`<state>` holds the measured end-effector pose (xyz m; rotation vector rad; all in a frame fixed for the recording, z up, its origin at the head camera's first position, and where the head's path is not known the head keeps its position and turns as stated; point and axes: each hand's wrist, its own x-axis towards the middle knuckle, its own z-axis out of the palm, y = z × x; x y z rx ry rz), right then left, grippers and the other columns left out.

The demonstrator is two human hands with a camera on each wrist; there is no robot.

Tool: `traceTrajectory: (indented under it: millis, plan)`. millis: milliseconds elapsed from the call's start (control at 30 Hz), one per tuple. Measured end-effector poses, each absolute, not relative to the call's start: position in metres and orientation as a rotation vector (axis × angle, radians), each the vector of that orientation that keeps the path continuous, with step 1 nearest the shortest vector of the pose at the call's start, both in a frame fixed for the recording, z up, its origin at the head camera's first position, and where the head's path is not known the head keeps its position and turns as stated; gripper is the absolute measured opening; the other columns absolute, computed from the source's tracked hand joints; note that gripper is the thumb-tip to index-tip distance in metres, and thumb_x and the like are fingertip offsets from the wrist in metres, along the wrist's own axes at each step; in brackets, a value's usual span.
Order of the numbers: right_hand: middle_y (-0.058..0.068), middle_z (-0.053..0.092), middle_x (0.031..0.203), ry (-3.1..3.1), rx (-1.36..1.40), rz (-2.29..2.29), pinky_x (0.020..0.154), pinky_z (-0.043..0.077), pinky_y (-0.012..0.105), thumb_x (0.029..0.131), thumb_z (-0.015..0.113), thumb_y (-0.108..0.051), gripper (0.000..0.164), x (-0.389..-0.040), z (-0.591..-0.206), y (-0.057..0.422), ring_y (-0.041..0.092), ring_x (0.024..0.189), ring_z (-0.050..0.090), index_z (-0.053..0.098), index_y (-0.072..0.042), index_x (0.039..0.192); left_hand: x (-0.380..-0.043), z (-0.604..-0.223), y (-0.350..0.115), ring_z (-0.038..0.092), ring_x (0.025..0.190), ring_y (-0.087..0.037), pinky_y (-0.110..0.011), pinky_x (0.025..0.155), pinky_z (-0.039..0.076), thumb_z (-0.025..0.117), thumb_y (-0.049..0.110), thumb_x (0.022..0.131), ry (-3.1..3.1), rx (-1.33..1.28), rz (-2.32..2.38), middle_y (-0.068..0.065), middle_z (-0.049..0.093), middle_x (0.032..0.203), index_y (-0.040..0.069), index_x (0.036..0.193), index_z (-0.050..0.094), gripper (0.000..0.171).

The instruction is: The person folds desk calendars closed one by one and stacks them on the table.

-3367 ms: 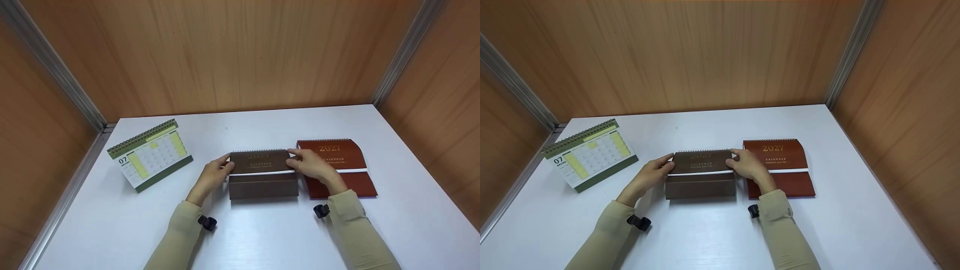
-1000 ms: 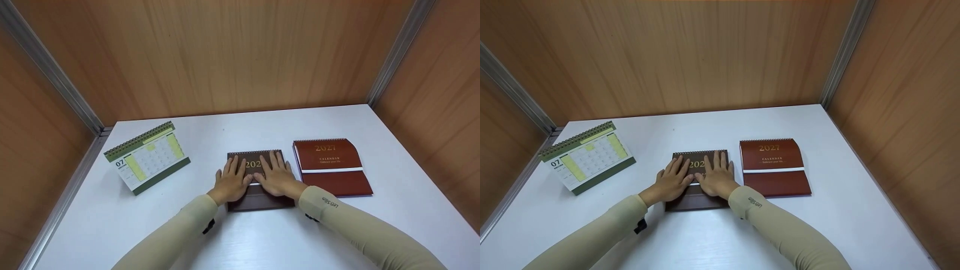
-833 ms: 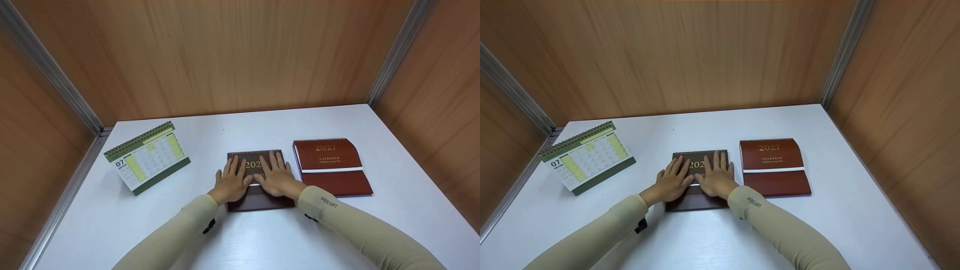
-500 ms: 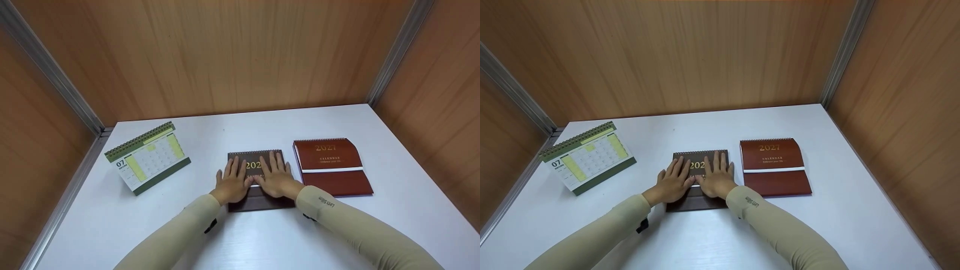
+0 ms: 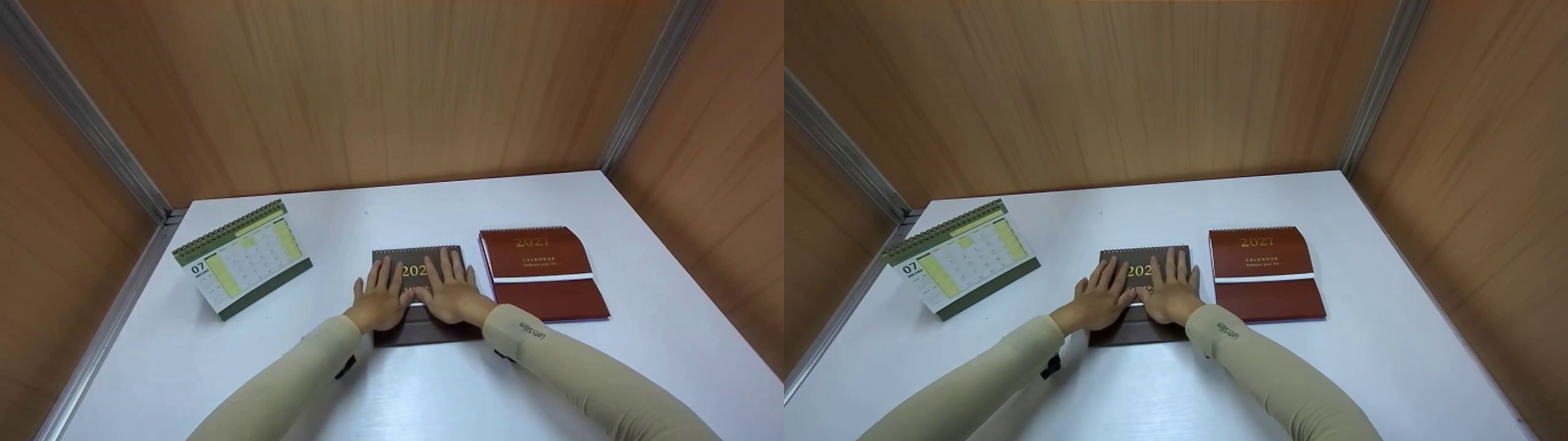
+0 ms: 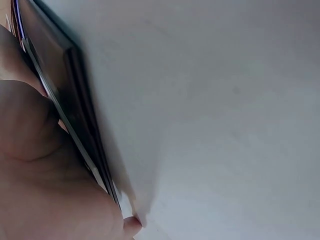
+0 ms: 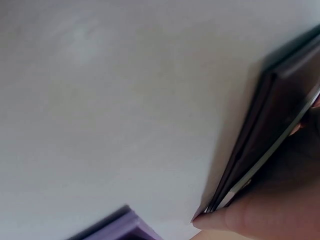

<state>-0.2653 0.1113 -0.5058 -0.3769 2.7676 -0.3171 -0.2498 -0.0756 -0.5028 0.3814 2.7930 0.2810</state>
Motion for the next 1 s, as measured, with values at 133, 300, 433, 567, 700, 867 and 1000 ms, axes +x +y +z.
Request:
traceTrajectory:
  millis: [133, 300, 433, 567, 700, 867, 1000]
  plan:
    - [0.016, -0.027, 0.172, 2.76, -0.378, -0.315, 0.126, -0.008, 0.067, 0.111, 0.022, -0.063, 0.079, -0.266, -0.505, 0.112, 0.039, 0.158, -0.027, -0.007, -0.021, 0.171, -0.25, -0.502, -0.075, -0.014, 0.164, -0.033, -0.069, 0.128, 0.006, 0.017, 0.056, 0.114, 2.789, 0.378, 0.267, -0.012, -0.014, 0.178, 0.015, 0.172, -0.002, 0.074]
    - [0.016, -0.028, 0.172, 2.75, -0.386, -0.313, 0.127, -0.008, 0.067, 0.111, 0.021, -0.063, 0.079, -0.267, -0.505, 0.113, 0.039, 0.158, -0.028, -0.008, -0.02, 0.171, -0.251, -0.501, -0.074, -0.015, 0.163, -0.033, -0.069, 0.128, 0.005, 0.018, 0.057, 0.113, 2.777, 0.375, 0.264, -0.012, -0.015, 0.178, 0.015, 0.172, -0.003, 0.075]
    - [0.016, -0.029, 0.172, 2.74, -0.379, -0.31, 0.127, -0.008, 0.067, 0.111, 0.021, -0.062, 0.079, -0.267, -0.504, 0.112, 0.038, 0.158, -0.029, -0.009, -0.02, 0.171, -0.252, -0.502, -0.073, -0.017, 0.163, -0.033, -0.069, 0.128, 0.004, 0.018, 0.058, 0.113, 2.77, 0.363, 0.257, -0.011, -0.017, 0.177, 0.016, 0.172, -0.004, 0.075]
    - [0.016, -0.029, 0.172, 2.723, -0.365, -0.297, 0.127, -0.009, 0.066, 0.112, 0.021, -0.061, 0.078, -0.265, -0.498, 0.111, 0.038, 0.158, -0.029, -0.01, -0.02, 0.17, -0.252, -0.501, -0.074, -0.015, 0.163, -0.033, -0.069, 0.128, 0.006, 0.017, 0.058, 0.113, 2.775, 0.368, 0.234, -0.011, -0.016, 0.178, 0.016, 0.172, -0.004, 0.075]
    - [0.022, -0.016, 0.175, 2.737, -0.398, -0.313, 0.129, 0.001, 0.067, 0.112, 0.032, -0.056, 0.079, -0.262, -0.482, 0.112, 0.042, 0.161, -0.017, 0.002, -0.015, 0.172, -0.252, -0.495, -0.076, -0.006, 0.164, -0.036, -0.071, 0.126, 0.012, 0.022, 0.059, 0.113, 2.806, 0.415, 0.234, -0.013, -0.006, 0.179, 0.015, 0.172, 0.004, 0.076]
    - [0.027, 0.005, 0.175, 2.782, -0.453, -0.396, 0.129, 0.015, 0.065, 0.109, 0.051, -0.046, 0.078, -0.264, -0.463, 0.123, 0.047, 0.162, 0.004, 0.021, -0.009, 0.17, -0.255, -0.486, -0.087, 0.015, 0.16, -0.038, -0.067, 0.122, 0.024, 0.044, 0.05, 0.112, 2.86, 0.461, 0.405, -0.015, 0.017, 0.176, 0.016, 0.17, 0.027, 0.069]
    - [0.031, 0.006, 0.174, 2.771, -0.413, -0.622, 0.128, 0.017, 0.066, 0.106, 0.057, -0.032, 0.078, -0.268, -0.451, 0.137, 0.051, 0.16, 0.007, 0.021, -0.004, 0.169, -0.255, -0.478, -0.098, 0.027, 0.154, -0.038, -0.064, 0.118, 0.03, 0.055, 0.035, 0.109, 2.888, 0.468, 0.627, -0.014, 0.032, 0.169, 0.016, 0.164, 0.042, 0.059]
